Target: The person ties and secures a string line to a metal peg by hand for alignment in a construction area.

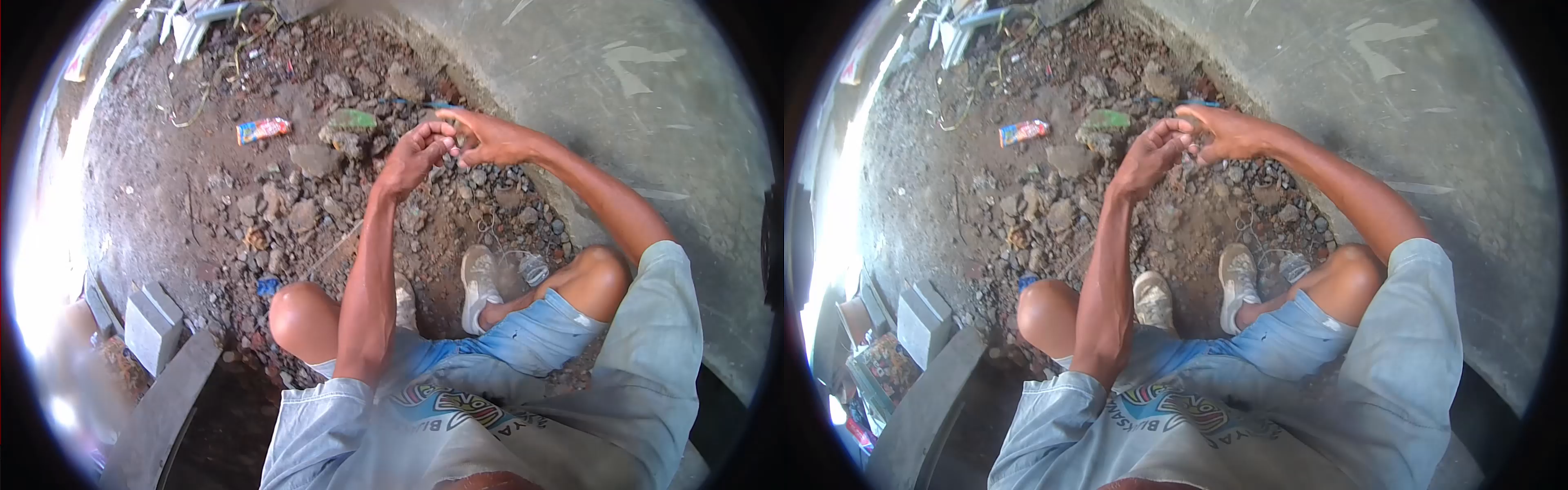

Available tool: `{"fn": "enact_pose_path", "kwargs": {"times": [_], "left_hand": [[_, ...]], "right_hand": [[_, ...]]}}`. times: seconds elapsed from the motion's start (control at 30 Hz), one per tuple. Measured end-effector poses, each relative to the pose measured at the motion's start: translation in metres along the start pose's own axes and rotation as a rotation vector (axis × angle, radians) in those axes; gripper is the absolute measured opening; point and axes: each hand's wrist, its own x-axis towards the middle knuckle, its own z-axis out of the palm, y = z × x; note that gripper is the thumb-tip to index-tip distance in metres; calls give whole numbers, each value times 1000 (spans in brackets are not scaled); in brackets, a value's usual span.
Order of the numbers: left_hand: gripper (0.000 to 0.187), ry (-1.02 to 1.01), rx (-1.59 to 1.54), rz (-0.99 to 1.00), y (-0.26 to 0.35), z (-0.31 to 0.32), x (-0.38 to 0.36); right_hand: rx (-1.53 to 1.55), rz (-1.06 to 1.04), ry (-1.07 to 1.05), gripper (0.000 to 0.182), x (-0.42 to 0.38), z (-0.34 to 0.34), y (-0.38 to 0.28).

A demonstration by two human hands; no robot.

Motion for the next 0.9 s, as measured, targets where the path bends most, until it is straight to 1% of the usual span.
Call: {"fn": "enact_pose_path", "kwargs": {"times": [0.03,0.07,0.1,0.17,0.2,0.27,0.3,0.37,0.4,0.43,0.47,0.5,0.53,0.57,0.6,0.67,0.7,0.73,0.83,0.87,0.9], "left_hand": [[21,-5,-38,49,4,3,1],[20,-19,-13,49,7,4,2],[23,8,62,82,8,9,2],[28,28,52,71,17,18,-6],[36,34,81,26,17,17,-10],[42,175,17,-8,9,23,-17],[45,244,-15,-32,4,26,-21],[50,144,-183,-87,-1,29,-31],[52,95,-269,-113,-2,32,-36],[54,43,-355,-133,-1,36,-40],[54,52,-372,-128,2,42,-42],[52,41,-304,-129,-2,41,-40],[50,34,-236,-133,-11,37,-37],[47,30,-168,-142,-20,33,-33],[38,100,-105,-180,-15,36,-33],[33,103,-66,-190,-18,38,-27],[31,97,-48,-203,-18,42,-24],[28,122,35,-205,-17,48,-23],[25,190,64,-129,-23,56,-18],[25,187,88,-180,-22,53,-18],[26,190,151,-157,-22,54,-17]], "right_hand": [[219,43,-68,74,-9,-6,-4],[187,141,-159,66,-16,-10,-10],[191,108,-145,57,-23,-9,-7],[245,95,-3,47,-33,-4,-7],[268,66,48,45,-30,-1,-2],[323,9,145,42,-22,4,10],[355,-10,161,43,-20,7,8],[426,-46,193,45,-15,12,-1],[379,-12,206,38,-15,10,-6],[385,-7,194,40,-15,10,0],[385,-9,186,41,-12,7,9],[381,-15,179,43,-10,1,13],[398,37,167,36,-13,-2,11],[434,42,190,36,-16,-2,13],[473,50,212,35,-18,-3,19],[602,49,234,32,-23,-7,37],[614,48,240,32,-29,-8,38],[628,49,245,32,-36,-9,37],[683,51,258,32,-48,-12,50],[708,62,269,32,-51,-12,54],[733,75,279,32,-53,-12,58]]}}
